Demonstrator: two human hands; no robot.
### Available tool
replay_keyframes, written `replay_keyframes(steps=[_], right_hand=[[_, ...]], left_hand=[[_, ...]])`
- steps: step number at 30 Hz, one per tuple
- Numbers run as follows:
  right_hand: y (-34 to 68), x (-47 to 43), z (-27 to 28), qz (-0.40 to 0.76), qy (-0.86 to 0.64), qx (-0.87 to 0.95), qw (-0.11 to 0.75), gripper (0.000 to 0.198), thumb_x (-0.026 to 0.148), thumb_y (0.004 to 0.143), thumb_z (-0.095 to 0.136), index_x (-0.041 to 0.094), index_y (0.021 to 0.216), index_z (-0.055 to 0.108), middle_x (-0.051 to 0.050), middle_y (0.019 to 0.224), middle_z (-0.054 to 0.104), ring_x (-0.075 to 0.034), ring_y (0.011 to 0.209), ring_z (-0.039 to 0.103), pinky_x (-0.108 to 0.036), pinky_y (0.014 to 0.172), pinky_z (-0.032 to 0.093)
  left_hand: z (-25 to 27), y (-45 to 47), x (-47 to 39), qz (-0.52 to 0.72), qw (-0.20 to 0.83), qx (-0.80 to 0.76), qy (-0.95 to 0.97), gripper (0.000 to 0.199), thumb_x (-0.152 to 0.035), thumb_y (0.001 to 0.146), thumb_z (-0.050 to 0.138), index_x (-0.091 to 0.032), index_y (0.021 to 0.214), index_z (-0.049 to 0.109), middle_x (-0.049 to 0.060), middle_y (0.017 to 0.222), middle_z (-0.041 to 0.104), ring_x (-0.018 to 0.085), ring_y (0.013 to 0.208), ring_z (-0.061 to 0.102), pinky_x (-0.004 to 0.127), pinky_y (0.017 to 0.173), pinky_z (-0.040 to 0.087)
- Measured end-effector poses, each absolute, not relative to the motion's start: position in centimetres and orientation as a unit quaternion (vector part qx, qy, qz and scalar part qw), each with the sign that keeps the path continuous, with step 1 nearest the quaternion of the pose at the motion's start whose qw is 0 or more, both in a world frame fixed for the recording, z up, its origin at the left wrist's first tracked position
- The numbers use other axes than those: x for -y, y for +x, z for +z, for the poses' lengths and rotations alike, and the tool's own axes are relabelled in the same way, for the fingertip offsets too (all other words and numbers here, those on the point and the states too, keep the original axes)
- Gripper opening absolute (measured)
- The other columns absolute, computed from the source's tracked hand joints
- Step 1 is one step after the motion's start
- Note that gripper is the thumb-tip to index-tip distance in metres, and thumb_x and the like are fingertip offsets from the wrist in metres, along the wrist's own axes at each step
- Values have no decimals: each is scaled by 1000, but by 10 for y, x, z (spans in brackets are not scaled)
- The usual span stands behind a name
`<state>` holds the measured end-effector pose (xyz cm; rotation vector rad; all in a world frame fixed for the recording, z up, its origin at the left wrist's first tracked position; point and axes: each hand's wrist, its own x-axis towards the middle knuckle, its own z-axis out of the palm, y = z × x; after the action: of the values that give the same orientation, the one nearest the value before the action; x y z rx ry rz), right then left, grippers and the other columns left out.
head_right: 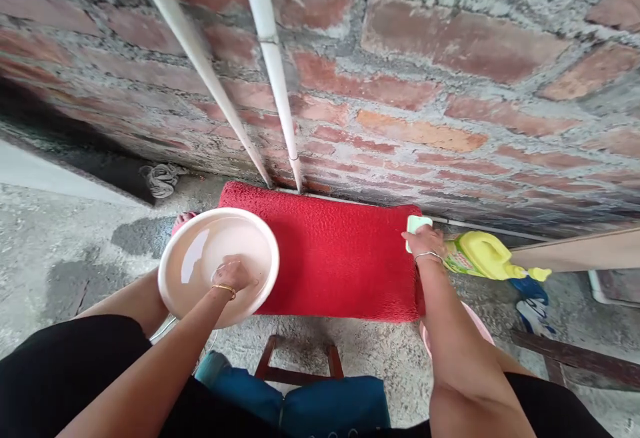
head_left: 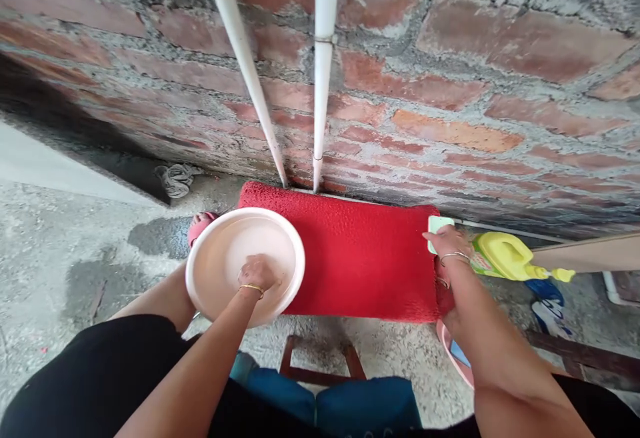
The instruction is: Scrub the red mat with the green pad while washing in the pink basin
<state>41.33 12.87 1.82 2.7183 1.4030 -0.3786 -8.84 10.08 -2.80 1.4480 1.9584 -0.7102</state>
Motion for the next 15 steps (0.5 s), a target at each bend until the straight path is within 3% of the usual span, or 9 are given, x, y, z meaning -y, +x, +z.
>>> replay_keyframes(steps=[4, 9, 15], right_hand=[[292, -146, 14, -217, 844, -491, 3, 33, 51, 77, 76, 24, 95, 68, -5, 103, 61, -18, 85, 62, -28, 72, 42], [135, -168, -3, -320, 755, -573, -15, 33, 49, 74, 79, 26, 95, 68, 0, 104, 59, -15, 82, 60, -25, 68, 41], [100, -169, -10, -282, 670, -687, 13, 30, 48, 83, 71, 28, 106, 69, -4, 115, 59, -19, 97, 61, -28, 78, 43]], left_hand=[[-16, -84, -102, -265, 315, -739, 534, 78, -43, 67, 82, -6, 131, 59, 26, 135, 58, 35, 117, 65, 37, 92, 52], [-9, -84, -102, -252, 324, -749, 520, 77, -40, 61, 86, -10, 128, 63, 23, 136, 57, 32, 114, 67, 35, 90, 53], [-6, -84, -103, -271, 314, -741, 529, 72, -40, 66, 81, -9, 129, 63, 24, 135, 60, 34, 116, 66, 37, 92, 54]])
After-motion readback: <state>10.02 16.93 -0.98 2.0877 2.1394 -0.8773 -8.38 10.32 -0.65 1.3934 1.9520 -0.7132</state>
